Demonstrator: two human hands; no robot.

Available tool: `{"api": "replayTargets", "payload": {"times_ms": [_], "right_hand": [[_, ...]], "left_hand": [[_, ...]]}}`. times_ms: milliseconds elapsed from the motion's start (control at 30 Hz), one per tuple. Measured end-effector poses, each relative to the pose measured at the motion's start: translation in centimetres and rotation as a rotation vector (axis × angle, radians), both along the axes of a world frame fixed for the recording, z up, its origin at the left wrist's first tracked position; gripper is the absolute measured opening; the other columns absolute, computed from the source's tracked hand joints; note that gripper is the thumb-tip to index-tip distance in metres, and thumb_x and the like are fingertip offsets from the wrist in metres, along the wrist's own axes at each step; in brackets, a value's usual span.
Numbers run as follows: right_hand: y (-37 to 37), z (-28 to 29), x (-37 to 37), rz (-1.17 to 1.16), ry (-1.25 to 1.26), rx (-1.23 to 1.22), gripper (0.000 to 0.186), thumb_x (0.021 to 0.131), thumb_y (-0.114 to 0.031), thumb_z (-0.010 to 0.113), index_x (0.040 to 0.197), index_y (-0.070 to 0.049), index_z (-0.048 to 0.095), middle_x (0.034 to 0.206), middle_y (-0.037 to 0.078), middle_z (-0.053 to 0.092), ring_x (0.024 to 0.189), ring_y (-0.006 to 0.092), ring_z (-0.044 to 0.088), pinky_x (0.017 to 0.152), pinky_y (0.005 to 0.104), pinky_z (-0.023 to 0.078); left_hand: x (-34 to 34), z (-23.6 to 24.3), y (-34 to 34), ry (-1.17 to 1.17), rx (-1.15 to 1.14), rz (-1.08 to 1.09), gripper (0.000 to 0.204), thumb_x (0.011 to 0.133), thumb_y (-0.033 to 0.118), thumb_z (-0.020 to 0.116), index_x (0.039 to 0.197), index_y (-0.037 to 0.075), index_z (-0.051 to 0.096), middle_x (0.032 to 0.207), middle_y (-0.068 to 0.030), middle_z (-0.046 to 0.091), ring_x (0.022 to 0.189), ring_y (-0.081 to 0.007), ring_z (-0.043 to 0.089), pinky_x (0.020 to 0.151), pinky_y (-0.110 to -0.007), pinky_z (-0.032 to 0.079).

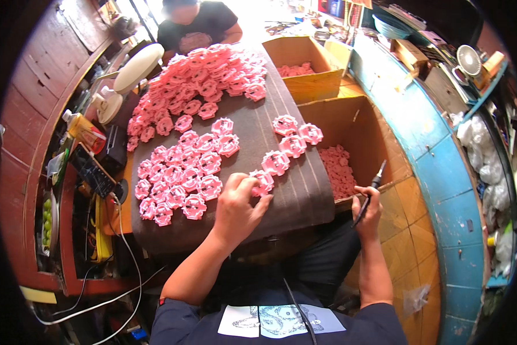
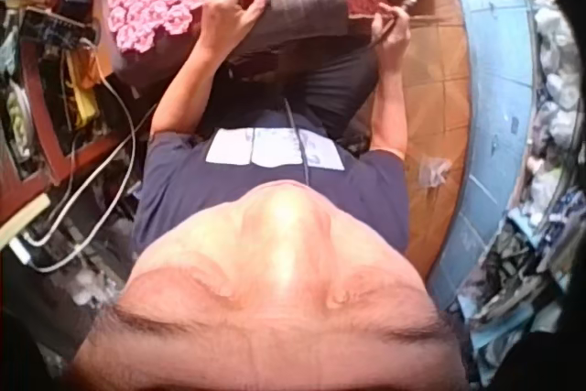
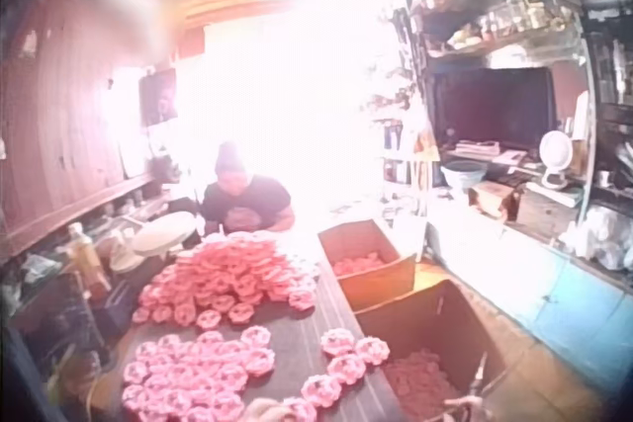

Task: The person uses a soldering iron to attach small black components to pink plastic pieces on a workbench. The person picks up each piece, applies the soldering iron to specific points, and places the finished piece back on the table. The process is repeated for multiple items.

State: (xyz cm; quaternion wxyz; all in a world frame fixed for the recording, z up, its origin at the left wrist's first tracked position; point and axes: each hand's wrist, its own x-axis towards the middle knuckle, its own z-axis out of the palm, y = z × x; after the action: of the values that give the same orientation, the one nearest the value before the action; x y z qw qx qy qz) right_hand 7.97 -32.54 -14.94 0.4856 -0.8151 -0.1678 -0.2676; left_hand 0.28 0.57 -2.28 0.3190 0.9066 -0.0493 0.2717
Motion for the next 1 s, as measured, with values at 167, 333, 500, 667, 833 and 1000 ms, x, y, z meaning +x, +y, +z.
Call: {"api": "replayTargets", "payload": {"times_ms": [167, 333, 500, 667, 833, 1000], "right_hand": [[2.7, 2.6, -1.0, 0.041, -0.052, 0.209, 0.026, 0.097, 0.003, 0.062, 0.121, -0.002, 0.053, 0.122, 0.022, 0.072, 0.113, 0.0315, 0.072, 0.101, 0.0438, 0.055], [4.6, 6.0, -2.2, 0.103, -0.174, 0.150, 0.029, 0.098, 0.003, 0.060, 0.124, -0.002, 0.048, 0.123, 0.025, 0.070, 0.115, 0.0321, 0.069, 0.104, 0.0429, 0.054], [8.7, 8.7, -3.0, 0.249, -0.196, 0.054, 0.030, 0.096, -0.001, 0.064, 0.123, -0.003, 0.051, 0.126, 0.026, 0.071, 0.113, 0.0350, 0.068, 0.101, 0.0463, 0.054], [13.7, 10.9, -1.9, 0.342, -0.241, 0.033, 0.032, 0.090, -0.003, 0.070, 0.118, -0.004, 0.055, 0.121, 0.022, 0.072, 0.108, 0.0387, 0.068, 0.097, 0.0486, 0.054], [13.7, 10.7, -1.8, 0.369, -0.186, -0.009, 0.038, 0.085, -0.002, 0.075, 0.119, -0.005, 0.057, 0.122, 0.020, 0.073, 0.104, 0.0391, 0.067, 0.094, 0.0486, 0.054], [14.2, 10.5, -2.4, 0.451, -0.206, -0.057, 0.050, 0.082, 0.000, 0.081, 0.123, -0.005, 0.054, 0.119, 0.022, 0.071, 0.097, 0.0426, 0.066, 0.085, 0.0501, 0.054]], "left_hand": [[6.8, 0.0, -3.1, -0.073, 0.044, -0.046, 0.030, 0.089, 0.010, 0.077, 0.115, -0.002, 0.067, 0.120, -0.0252, 0.065, 0.108, -0.0443, 0.067, 0.093, -0.047, 0.057], [5.1, 2.2, -2.2, -0.071, 0.186, -0.055, 0.037, 0.088, 0.009, 0.076, 0.123, -0.002, 0.066, 0.129, -0.0225, 0.064, 0.115, -0.0400, 0.066, 0.098, -0.048, 0.055], [5.9, 5.5, 2.0, 0.403, 0.712, 0.313, 0.028, 0.089, 0.021, 0.074, 0.113, 0.006, 0.069, 0.121, -0.0147, 0.068, 0.118, -0.0334, 0.062, 0.097, -0.049, 0.048], [6.7, 5.0, 1.4, 0.497, 0.856, 0.288, 0.033, 0.087, 0.018, 0.071, 0.119, 0.010, 0.071, 0.118, -0.0103, 0.071, 0.118, -0.0280, 0.063, 0.099, -0.052, 0.042], [2.9, 4.5, -0.8, 0.321, 0.476, -0.027, 0.048, 0.085, 0.027, 0.082, 0.123, 0.003, 0.067, 0.120, -0.0170, 0.068, 0.117, -0.0338, 0.061, 0.101, -0.047, 0.047], [-0.4, 1.9, 0.2, 0.149, 0.112, -0.208, 0.068, 0.083, 0.004, 0.077, 0.146, -0.005, 0.052, 0.137, -0.0269, 0.059, 0.126, -0.0444, 0.059, 0.110, -0.050, 0.049]]}}
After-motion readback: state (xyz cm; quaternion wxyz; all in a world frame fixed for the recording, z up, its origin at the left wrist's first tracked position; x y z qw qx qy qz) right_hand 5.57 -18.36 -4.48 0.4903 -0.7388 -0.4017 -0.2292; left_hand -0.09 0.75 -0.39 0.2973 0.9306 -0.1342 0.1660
